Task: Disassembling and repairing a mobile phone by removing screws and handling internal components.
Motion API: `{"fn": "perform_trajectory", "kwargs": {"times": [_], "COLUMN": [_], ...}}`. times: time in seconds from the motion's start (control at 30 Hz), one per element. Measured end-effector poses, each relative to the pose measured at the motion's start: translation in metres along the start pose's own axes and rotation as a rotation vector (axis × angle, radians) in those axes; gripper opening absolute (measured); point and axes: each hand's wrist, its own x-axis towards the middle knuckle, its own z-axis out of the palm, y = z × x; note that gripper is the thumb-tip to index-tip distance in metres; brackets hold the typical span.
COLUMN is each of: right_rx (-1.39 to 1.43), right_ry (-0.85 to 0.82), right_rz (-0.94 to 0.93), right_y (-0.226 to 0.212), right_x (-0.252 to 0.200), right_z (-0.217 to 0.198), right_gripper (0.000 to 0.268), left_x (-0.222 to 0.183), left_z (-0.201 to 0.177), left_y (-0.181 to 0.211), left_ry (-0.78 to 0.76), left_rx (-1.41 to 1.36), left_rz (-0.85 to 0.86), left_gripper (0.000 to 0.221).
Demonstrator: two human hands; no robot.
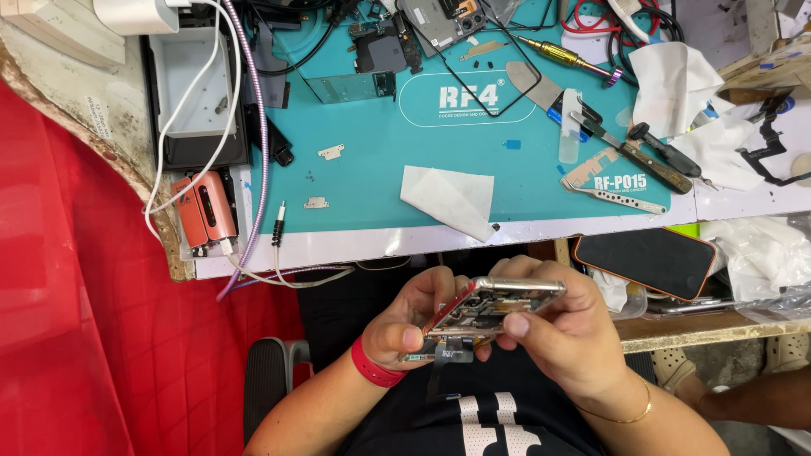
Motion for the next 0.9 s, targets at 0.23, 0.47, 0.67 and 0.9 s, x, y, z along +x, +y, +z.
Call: {"fn": "perform_trajectory", "kwargs": {"times": [0.23,0.47,0.67,0.9], "right_rx": [-0.565,-0.956,-0.783,0.114], "right_ry": [0.193,-0.072,0.126,0.329], "right_rz": [-0.271,-0.339,-0.206,0.129], "right_y": [0.039,0.054,0.059,0.06], "right_x": [-0.026,-0.039,-0.043,-0.022], "right_z": [-0.013,-0.018,-0.02,-0.038], "right_gripper": [0.071,0.069,0.057,0.047], "left_x": [0.013,0.032,0.04,0.041], "left_z": [0.046,0.055,0.063,0.058], "left_y": [0.011,-0.009,-0.006,0.037], "left_ry": [0.267,0.676,0.672,0.278], "left_rx": [0.546,1.1,1.316,1.969], "left_rz": [0.378,0.624,0.59,0.404], "left_gripper": [0.037,0.025,0.01,0.026]}}
